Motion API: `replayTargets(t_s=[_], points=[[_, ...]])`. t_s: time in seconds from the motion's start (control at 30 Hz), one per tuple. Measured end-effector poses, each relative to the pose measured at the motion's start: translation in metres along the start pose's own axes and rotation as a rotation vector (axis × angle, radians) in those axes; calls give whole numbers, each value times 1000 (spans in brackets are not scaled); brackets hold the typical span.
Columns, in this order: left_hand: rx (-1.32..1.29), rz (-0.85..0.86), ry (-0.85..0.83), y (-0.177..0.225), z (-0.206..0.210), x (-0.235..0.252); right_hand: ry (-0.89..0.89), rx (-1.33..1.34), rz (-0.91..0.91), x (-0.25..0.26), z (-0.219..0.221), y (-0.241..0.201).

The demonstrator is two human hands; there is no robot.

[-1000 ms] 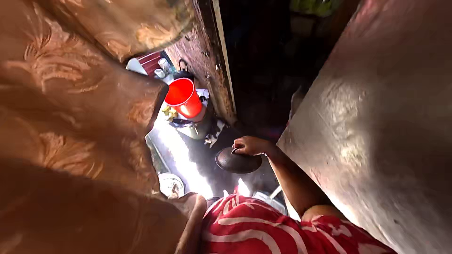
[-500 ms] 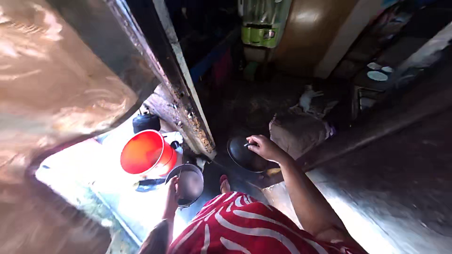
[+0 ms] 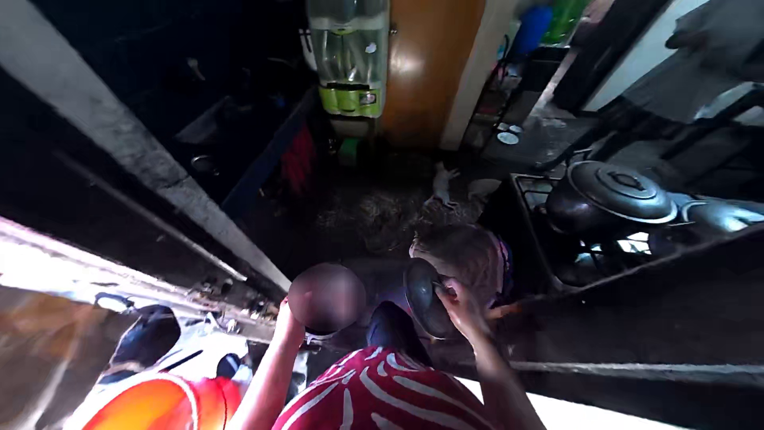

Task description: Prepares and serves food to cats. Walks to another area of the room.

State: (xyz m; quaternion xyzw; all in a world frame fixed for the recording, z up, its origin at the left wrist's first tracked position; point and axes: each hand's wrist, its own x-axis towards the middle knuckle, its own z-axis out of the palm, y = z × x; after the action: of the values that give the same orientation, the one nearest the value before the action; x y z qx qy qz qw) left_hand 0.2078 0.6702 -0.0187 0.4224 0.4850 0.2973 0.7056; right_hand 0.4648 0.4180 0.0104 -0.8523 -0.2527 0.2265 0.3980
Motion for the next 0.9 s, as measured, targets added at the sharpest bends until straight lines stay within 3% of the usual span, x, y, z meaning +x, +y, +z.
replayTargets(t_s=[0.2,0.47,0.7,0.9], points=[[-2,26,-13,34,39,68,199,173,-37,128,20,-39],[-12,16,165,77,97,199,152,156,-78,315,-21,-48],[-218,111,370,137,146,285,178,0,-31,428,-81,-19],[-164,176,489,182,165,329,202,35,-54,479,-84,-14]])
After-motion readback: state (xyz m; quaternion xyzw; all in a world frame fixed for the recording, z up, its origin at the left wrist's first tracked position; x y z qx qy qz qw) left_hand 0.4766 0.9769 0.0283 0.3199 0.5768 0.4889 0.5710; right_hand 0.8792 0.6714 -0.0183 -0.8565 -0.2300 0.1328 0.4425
